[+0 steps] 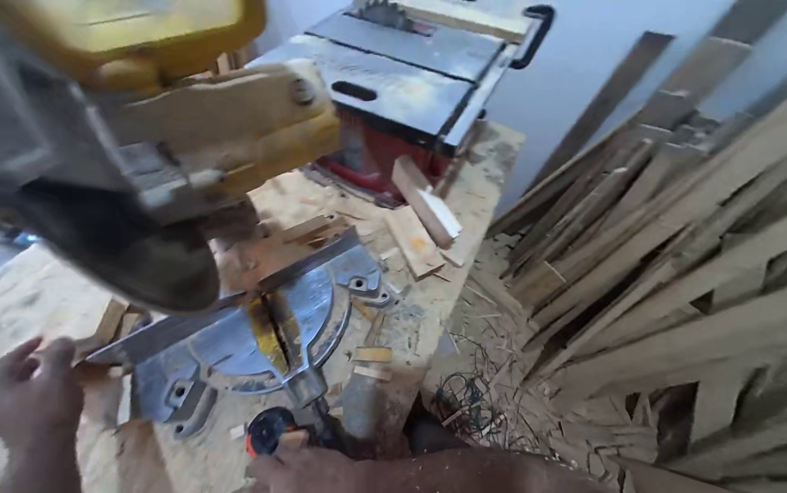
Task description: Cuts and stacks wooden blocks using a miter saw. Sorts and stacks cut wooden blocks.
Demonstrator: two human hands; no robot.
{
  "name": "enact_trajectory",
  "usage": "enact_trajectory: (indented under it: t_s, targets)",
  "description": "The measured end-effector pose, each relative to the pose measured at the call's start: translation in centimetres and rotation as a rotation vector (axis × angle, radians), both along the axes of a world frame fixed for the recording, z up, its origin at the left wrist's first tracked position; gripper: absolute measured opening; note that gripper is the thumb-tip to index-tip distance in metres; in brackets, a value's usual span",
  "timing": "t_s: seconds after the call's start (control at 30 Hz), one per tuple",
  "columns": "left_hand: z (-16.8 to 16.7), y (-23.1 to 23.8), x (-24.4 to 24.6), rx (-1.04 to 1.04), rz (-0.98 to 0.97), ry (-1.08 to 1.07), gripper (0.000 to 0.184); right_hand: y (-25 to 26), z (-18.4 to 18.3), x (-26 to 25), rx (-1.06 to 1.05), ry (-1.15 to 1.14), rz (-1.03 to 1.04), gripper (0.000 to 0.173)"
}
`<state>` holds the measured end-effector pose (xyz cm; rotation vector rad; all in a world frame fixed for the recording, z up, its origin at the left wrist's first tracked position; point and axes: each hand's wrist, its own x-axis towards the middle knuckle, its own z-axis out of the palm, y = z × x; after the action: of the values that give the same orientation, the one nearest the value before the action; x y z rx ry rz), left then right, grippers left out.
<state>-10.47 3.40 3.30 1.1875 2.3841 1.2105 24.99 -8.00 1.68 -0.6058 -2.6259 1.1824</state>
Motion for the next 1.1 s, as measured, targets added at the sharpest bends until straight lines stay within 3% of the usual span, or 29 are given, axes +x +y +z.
enact_trajectory:
  t_s: [0.07,0.1,0.17,0.23,0.27,0.3,0.37,0.47,0.57,0.67,0.73,0.8,0.9,1.0,1.1]
  targets:
    - [0.1,-2.0,1.8,0.04,0.013,-0.001,0.055,0.8,0.8,1.1,-0.146,0.042,0.082,0.07]
    - [0.0,-3.5,3.0,0.031,0.0,-0.015,0.054,1.7,1.3,2.2,-0.177,0.086,0.034,0.068]
    - [-2.2,-6.9,4.3,0.019,-0.065,0.017,0.052,5.2,2.2,5.8,-0.13,0.066,-0.29,0.043]
    - [-5.0,-10.4,6.0,0.05,-0.15,0.009,0.046,11.5,1.7,10.5,-0.042,-0.132,-0.78,0.038]
    - [-5.8,-12.3,7.4,0.047,-0.165,-0.02,0.045,15.3,0.8,12.7,0.054,-0.259,-1.014,0.043]
    - [-6.3,-14.0,8.8,0.033,-0.16,-0.055,0.046,18.7,-0.1,14.9,0.07,-0.377,-1.167,0.058]
    - [-6.5,-16.2,11.2,0.039,-0.15,-0.083,0.043,23.4,-2.3,18.2,0.069,-0.519,-1.298,0.082]
    - [-6.3,-17.3,13.8,0.105,-0.189,-0.016,0.035,24.7,-3.0,20.0,0.115,-0.556,-1.259,0.086]
    - [-5.0,-16.7,15.5,0.157,-0.205,-0.018,0.033,20.2,1.5,21.4,-0.03,-0.243,-1.24,0.065]
    - [-4.1,-15.7,16.6,0.245,-0.263,-0.194,0.031,13.2,4.7,22.9,-0.397,0.15,-1.133,0.053]
    - [-4.0,-14.8,17.2,0.283,-0.319,-0.287,0.036,10.0,5.6,20.3,-0.734,0.34,-1.049,0.048]
    - [-4.0,-13.1,17.2,0.295,-0.389,-0.283,0.048,9.9,5.5,15.1,-1.082,0.364,-0.938,0.044]
    - [-3.7,-10.2,15.9,0.159,-0.456,-0.156,0.078,13.5,2.8,7.6,-1.354,0.263,-0.871,0.065]
    - [-3.9,-7.3,13.5,-0.063,-0.533,-0.019,0.082,16.2,3.8,5.2,-1.113,0.272,-0.969,0.079]
    - [-5.3,-5.0,11.9,-0.1,-0.526,0.129,0.053,16.3,10.9,8.1,-0.514,0.333,-1.0,0.056]
